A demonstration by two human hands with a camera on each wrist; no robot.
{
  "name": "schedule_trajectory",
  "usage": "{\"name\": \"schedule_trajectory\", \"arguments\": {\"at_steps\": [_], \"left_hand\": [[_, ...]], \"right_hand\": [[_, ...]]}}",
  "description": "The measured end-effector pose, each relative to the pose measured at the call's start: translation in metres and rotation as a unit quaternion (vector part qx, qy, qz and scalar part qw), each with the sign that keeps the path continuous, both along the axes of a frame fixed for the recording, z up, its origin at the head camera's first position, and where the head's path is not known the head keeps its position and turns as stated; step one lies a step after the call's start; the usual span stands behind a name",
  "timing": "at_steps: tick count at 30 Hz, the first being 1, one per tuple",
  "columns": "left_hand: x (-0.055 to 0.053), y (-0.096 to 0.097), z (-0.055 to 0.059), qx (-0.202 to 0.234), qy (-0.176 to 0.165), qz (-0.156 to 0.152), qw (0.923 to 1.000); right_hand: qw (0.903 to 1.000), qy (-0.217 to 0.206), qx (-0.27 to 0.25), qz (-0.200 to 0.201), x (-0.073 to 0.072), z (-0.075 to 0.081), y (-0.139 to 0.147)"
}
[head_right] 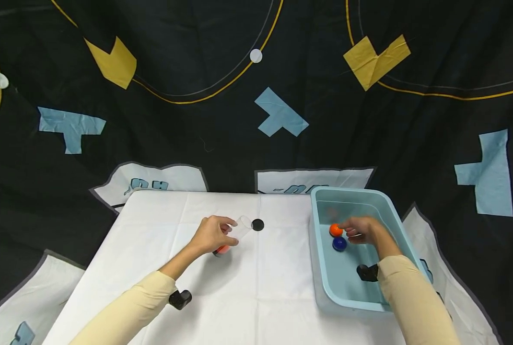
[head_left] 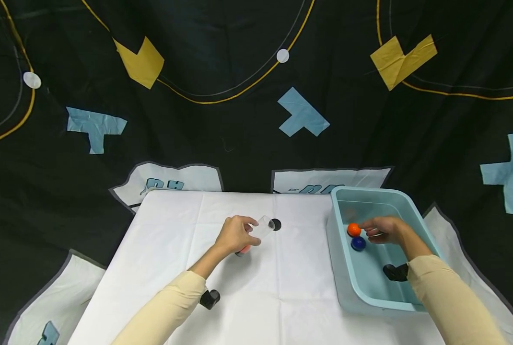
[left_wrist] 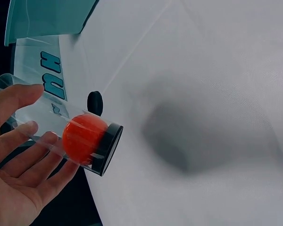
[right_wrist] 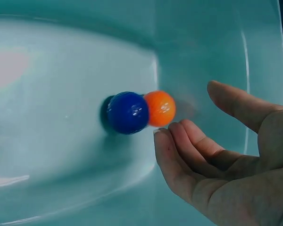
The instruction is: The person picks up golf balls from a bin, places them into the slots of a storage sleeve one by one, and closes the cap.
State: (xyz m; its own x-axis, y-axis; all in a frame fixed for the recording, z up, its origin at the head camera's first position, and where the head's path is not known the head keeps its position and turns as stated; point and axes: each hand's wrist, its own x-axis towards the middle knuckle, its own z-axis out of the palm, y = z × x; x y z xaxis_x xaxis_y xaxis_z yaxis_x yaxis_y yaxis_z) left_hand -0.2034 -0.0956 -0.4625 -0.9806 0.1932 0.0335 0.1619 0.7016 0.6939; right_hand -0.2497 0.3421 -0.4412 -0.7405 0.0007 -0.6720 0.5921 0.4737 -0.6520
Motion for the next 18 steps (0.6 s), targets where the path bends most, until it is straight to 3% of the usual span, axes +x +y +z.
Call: {"name": "schedule_trajectory", "arguments": {"at_steps": [11,18], "left_hand": [[0.002,-0.002,0.0,-0.002,-0.003,0.002,1.0],[0.002,-0.003,-0.001,-0.003,-0.004,0.003,1.0]], "right_hand": [[0.9989,-0.035,-0.015,-0.027,0.001,-0.029,0.007],[0.9987,-0.041,-0.006,-0.029,0.001,-0.038,0.007]]}}
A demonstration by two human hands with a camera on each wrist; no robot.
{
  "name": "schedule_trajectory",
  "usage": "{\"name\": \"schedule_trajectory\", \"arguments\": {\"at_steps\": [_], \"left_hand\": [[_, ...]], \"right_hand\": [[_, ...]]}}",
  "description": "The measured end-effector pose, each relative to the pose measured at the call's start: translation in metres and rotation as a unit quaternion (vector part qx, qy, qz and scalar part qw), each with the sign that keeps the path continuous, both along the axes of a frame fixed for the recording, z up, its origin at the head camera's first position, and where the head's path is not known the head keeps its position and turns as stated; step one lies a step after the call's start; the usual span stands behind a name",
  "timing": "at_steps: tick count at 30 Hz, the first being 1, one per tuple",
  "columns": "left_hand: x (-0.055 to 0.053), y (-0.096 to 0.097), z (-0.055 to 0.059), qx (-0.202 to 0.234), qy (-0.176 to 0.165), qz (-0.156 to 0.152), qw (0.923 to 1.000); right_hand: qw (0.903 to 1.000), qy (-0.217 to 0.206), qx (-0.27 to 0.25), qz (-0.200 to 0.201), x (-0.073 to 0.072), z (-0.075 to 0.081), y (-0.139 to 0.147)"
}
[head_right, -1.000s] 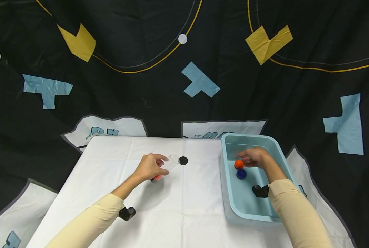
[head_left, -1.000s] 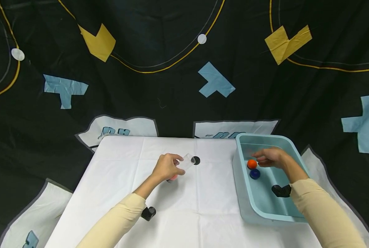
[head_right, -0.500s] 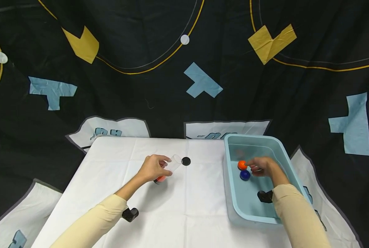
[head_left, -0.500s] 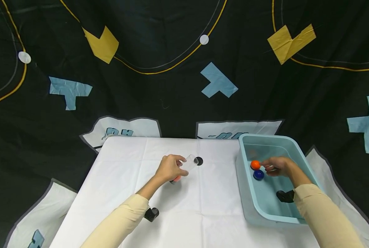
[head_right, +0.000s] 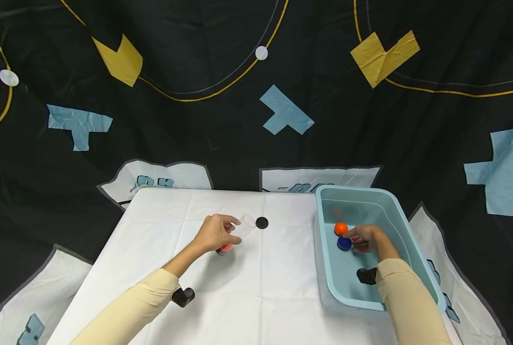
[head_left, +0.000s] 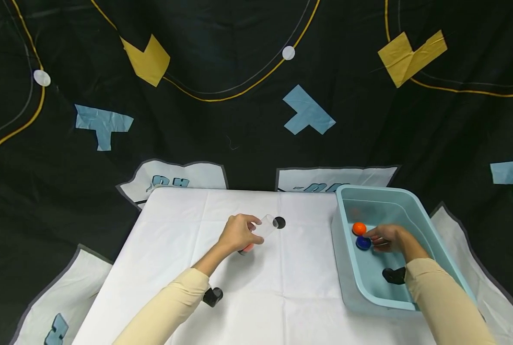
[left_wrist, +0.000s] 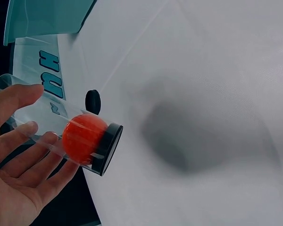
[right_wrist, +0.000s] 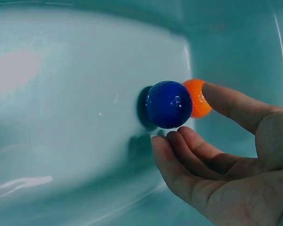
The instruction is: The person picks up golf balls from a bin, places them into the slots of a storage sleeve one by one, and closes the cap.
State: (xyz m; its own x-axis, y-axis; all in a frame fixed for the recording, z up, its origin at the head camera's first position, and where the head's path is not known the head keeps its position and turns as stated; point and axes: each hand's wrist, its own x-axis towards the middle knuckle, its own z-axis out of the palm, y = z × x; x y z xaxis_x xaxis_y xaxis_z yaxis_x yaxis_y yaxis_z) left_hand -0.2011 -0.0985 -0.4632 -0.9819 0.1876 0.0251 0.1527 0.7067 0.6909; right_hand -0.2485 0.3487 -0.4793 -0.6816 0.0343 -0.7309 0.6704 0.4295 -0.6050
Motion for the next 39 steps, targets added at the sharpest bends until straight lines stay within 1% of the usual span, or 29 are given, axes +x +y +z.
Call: {"name": "schedule_trajectory", "arguments": {"at_steps": [9,16,20,24,30,36,39], "left_hand": [[0.0,0.0,0.0,0.0,-0.004,0.001,1.0],[0.001,0.001,-0.002,0.001,0.003,-0.001,1.0],[0.002,0.0,-0.003,-0.001,0.008,0.001,1.0],[0.002,-0.001,-0.003,-0.002,0.004,0.001,1.0],[0.003,-0.002,-0.004,-0.003,0.001,0.002,1.0],[0.003,-0.003,-0.004,-0.003,0.001,0.003,1.0],[0.003,-0.004,-0.003,-0.003,0.001,0.004,1.0]], "right_hand": [[0.9999,-0.014,-0.006,-0.008,0.002,-0.005,0.0],[0.9991,-0.015,-0.019,-0.036,0.002,-0.014,0.0],[0.9989,-0.015,-0.023,-0.039,0.0,-0.017,0.0],[0.9987,-0.022,-0.029,-0.037,-0.001,-0.02,0.001],[0.9984,-0.023,-0.041,-0.03,-0.001,-0.023,0.001],[0.9974,-0.013,-0.054,-0.045,-0.001,-0.021,0.001],[0.9973,-0.008,-0.056,-0.047,-0.001,-0.021,0.001]]}}
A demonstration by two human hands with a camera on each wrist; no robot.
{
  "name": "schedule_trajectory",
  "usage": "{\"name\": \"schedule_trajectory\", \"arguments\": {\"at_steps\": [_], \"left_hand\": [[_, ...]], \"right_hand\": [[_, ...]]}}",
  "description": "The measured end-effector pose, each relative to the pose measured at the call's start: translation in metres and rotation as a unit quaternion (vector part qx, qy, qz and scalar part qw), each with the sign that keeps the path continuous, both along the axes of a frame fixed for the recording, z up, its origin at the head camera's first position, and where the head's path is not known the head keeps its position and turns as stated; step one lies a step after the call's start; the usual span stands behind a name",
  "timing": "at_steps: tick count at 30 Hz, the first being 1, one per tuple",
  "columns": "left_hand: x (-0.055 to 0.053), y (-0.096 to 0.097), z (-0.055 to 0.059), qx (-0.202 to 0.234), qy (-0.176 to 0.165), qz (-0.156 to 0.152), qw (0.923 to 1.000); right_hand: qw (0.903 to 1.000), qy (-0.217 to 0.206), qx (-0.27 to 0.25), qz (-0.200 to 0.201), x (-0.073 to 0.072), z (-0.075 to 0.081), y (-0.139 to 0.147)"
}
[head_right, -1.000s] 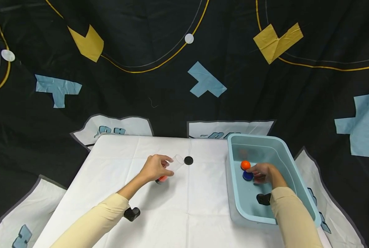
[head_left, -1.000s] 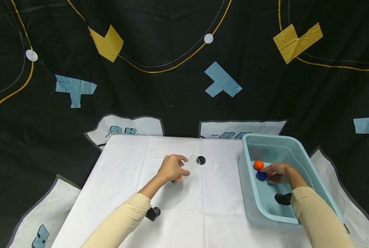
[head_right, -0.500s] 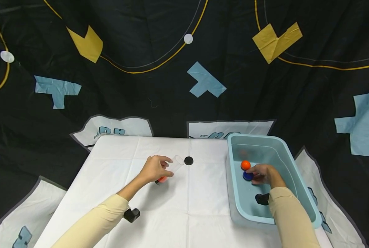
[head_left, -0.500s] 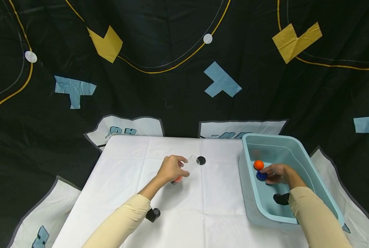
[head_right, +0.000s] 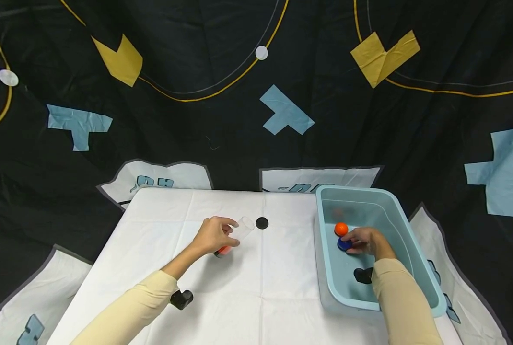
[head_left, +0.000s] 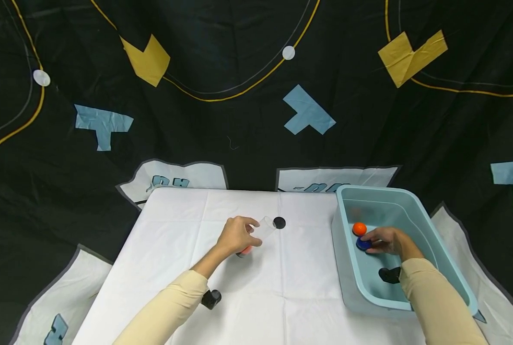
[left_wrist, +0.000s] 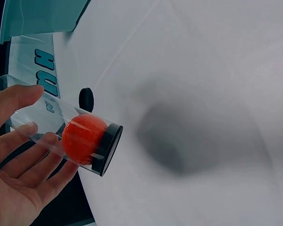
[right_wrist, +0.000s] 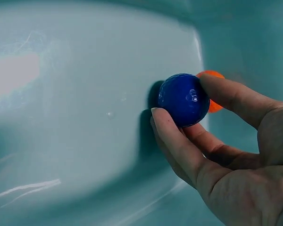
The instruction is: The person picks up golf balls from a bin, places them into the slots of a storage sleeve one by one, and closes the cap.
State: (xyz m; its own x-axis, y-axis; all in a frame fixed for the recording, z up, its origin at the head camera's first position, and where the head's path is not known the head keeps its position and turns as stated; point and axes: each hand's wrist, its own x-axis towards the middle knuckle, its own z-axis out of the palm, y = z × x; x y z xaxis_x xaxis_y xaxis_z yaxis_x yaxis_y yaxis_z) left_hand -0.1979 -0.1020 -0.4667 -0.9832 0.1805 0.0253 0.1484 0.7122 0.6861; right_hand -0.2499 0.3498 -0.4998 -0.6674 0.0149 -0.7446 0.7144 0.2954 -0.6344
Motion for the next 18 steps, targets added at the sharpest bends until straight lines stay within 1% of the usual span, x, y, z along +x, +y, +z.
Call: {"name": "schedule_trajectory", "arguments": {"at_steps": [4,8,10,18], "left_hand": [[-0.001,-0.001,0.001,-0.003,-0.001,0.003,1.0],[-0.001,0.0,0.002,-0.004,-0.003,0.003,1.0],[-0.002,0.0,0.003,-0.002,-0.004,0.002,1.0],[-0.002,0.003,0.005,-0.003,0.0,-0.006,1.0]], "right_hand": [[1.0,0.005,-0.001,0.001,-0.001,0.003,0.0],[0.9999,0.0,-0.012,-0.006,-0.001,0.01,0.001],[0.9998,-0.005,-0.018,-0.001,-0.001,0.017,0.0],[0.9984,-0.008,-0.035,0.043,-0.003,0.047,-0.002]]}}
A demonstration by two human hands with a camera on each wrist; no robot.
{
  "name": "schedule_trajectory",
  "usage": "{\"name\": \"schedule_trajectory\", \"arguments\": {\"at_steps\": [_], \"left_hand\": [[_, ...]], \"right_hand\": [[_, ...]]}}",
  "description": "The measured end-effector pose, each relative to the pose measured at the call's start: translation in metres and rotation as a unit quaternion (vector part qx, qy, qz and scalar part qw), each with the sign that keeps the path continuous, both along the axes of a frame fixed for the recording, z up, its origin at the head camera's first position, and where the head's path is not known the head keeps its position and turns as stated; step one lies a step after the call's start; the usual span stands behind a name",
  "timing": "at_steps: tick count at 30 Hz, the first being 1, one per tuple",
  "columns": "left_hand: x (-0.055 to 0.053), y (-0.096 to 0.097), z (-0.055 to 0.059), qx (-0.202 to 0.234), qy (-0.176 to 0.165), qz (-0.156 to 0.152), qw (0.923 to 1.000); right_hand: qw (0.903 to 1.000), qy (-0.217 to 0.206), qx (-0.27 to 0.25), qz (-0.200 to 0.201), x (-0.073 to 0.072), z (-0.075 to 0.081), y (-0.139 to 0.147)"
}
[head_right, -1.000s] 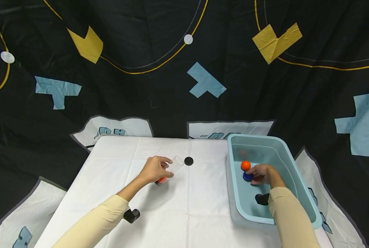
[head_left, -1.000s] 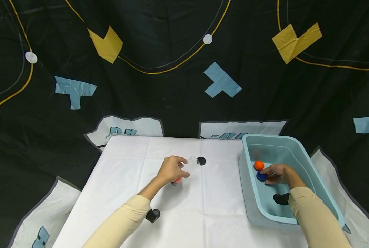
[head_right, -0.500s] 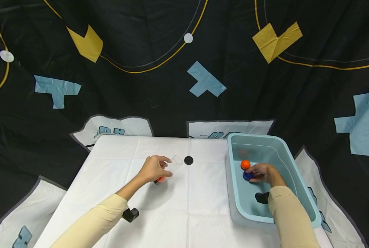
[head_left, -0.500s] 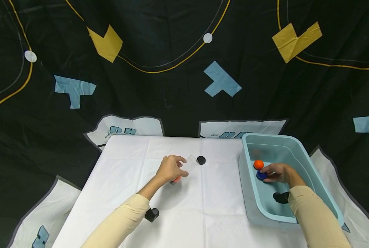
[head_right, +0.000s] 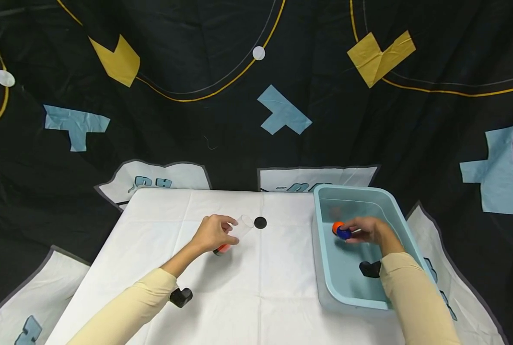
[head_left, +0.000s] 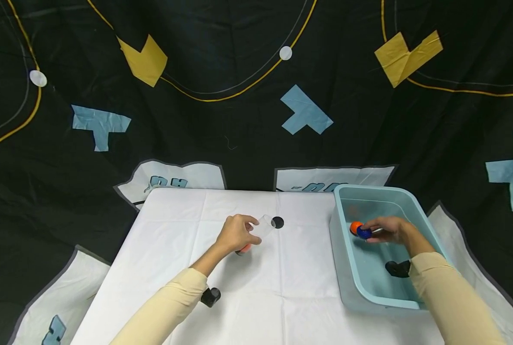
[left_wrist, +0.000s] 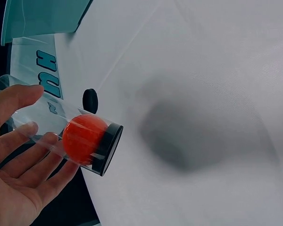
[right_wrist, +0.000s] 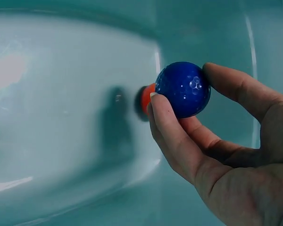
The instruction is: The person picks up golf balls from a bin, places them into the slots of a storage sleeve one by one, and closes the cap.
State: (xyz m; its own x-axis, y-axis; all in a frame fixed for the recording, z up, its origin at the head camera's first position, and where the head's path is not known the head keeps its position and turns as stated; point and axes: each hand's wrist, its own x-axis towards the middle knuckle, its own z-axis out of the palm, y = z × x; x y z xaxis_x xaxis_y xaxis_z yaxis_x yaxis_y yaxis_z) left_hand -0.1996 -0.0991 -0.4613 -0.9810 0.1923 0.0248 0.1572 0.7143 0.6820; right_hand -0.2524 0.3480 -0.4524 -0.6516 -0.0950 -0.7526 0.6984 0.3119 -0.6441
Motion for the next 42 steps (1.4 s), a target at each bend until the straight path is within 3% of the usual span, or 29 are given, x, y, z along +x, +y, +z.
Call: {"name": "schedule_trajectory", "arguments": {"at_steps": [7,14,25,31,38,42], "left_hand": [[-0.001,0.002,0.001,0.002,0.0,-0.001,1.0],[-0.003,0.003,0.001,-0.001,0.0,0.001,1.0],[-0.003,0.006,0.001,-0.001,-0.006,0.0,1.0],[-0.002,0.009,0.002,0.001,-0.009,-0.005,0.9999],[-0.001,0.009,0.004,-0.002,-0.001,-0.002,1.0],[-0.001,0.009,0.003,0.0,0.002,-0.004,1.0]], "right_hand": [[0.999,0.033,0.011,0.026,-0.002,0.025,-0.005],[0.9921,0.092,-0.004,0.084,-0.003,0.049,-0.015],[0.9869,0.128,-0.024,0.095,-0.001,0.084,-0.043],[0.9853,0.137,-0.03,0.098,-0.001,0.094,-0.062],[0.9799,0.15,-0.006,0.132,-0.005,0.099,-0.084],[0.9801,0.154,-0.008,0.126,-0.004,0.099,-0.096]]}}
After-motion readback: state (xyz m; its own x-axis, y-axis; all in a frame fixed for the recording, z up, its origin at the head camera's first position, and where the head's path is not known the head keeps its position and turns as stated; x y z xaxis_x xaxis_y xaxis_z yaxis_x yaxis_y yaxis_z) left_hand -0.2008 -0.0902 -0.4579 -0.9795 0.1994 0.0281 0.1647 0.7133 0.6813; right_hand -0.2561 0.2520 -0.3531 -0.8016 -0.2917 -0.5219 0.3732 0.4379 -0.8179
